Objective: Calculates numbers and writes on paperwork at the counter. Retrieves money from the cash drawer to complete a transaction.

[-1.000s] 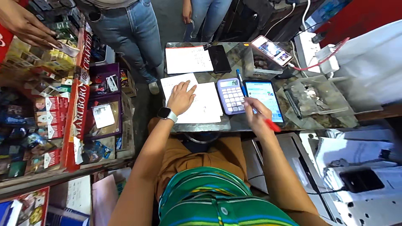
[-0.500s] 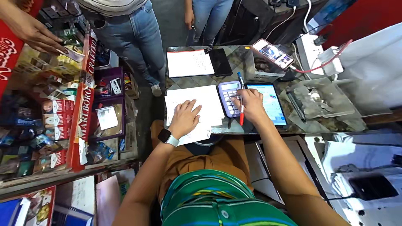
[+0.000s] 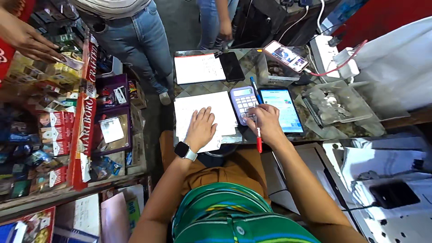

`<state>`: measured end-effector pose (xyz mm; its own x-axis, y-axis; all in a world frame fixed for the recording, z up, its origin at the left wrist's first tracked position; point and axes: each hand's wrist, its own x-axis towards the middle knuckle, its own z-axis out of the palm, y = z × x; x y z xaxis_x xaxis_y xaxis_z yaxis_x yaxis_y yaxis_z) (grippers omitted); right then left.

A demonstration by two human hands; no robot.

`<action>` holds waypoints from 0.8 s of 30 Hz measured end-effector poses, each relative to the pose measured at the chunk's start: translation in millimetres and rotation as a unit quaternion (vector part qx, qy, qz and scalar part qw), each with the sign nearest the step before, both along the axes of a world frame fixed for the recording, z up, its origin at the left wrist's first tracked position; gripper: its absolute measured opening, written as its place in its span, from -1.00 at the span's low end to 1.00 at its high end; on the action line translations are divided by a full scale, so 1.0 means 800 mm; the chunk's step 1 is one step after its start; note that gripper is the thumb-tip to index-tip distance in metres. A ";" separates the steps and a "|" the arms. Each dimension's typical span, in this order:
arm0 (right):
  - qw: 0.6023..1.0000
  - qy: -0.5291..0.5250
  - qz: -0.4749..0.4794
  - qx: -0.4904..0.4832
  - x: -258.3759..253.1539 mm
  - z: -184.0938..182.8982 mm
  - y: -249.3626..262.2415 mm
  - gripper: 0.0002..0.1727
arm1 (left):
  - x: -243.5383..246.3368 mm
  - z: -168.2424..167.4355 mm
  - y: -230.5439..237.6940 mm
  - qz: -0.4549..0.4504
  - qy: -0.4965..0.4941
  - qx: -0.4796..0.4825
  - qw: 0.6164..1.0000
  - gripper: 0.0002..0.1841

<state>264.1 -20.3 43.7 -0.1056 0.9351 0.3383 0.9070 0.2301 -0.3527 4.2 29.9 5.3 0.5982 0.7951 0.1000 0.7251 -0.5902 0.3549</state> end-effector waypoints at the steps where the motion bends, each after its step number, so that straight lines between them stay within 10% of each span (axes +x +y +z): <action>1: 1.000 0.001 -0.011 0.013 0.001 0.001 -0.001 -0.54 | 0.000 0.000 0.000 0.000 0.001 0.000 1.000 -0.49; 24: 1.000 -0.027 -0.003 0.014 -0.007 -0.006 -0.020 -0.45 | 0.001 -0.005 -0.002 0.005 -0.008 0.016 1.000 -0.48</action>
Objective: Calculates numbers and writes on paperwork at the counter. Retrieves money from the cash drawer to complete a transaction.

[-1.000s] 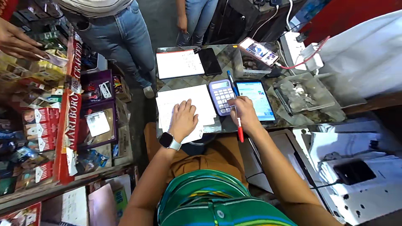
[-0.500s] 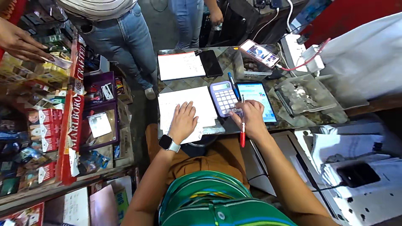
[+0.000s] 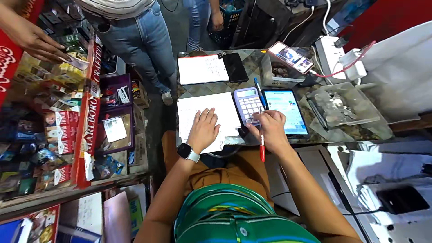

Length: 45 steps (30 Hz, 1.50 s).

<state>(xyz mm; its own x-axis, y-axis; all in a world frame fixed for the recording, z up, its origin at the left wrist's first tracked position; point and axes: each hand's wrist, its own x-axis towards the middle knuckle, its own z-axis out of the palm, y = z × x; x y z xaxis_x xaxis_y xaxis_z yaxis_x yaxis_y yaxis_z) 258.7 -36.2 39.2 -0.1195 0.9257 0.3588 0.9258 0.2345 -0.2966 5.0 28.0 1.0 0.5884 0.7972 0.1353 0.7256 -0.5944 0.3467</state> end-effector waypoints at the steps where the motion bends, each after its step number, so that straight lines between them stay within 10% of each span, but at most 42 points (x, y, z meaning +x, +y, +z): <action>1: 1.000 -0.004 -0.005 -0.006 0.002 -0.001 -0.001 -0.44 | 0.000 0.000 0.000 0.000 0.000 0.001 1.000 -0.48; 45: 0.999 0.006 0.046 -0.025 -0.009 -0.004 -0.003 -0.46 | 0.014 0.004 -0.015 0.049 0.004 0.004 0.999 -0.30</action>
<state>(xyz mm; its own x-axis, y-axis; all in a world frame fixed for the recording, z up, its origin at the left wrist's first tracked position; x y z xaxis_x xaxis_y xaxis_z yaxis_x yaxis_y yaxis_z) 251.6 -38.8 35.8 -0.2011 0.9278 0.3143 0.8974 0.3032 -0.3207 16.6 16.1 4.0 0.5095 0.8494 0.1376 0.7828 -0.5240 0.3356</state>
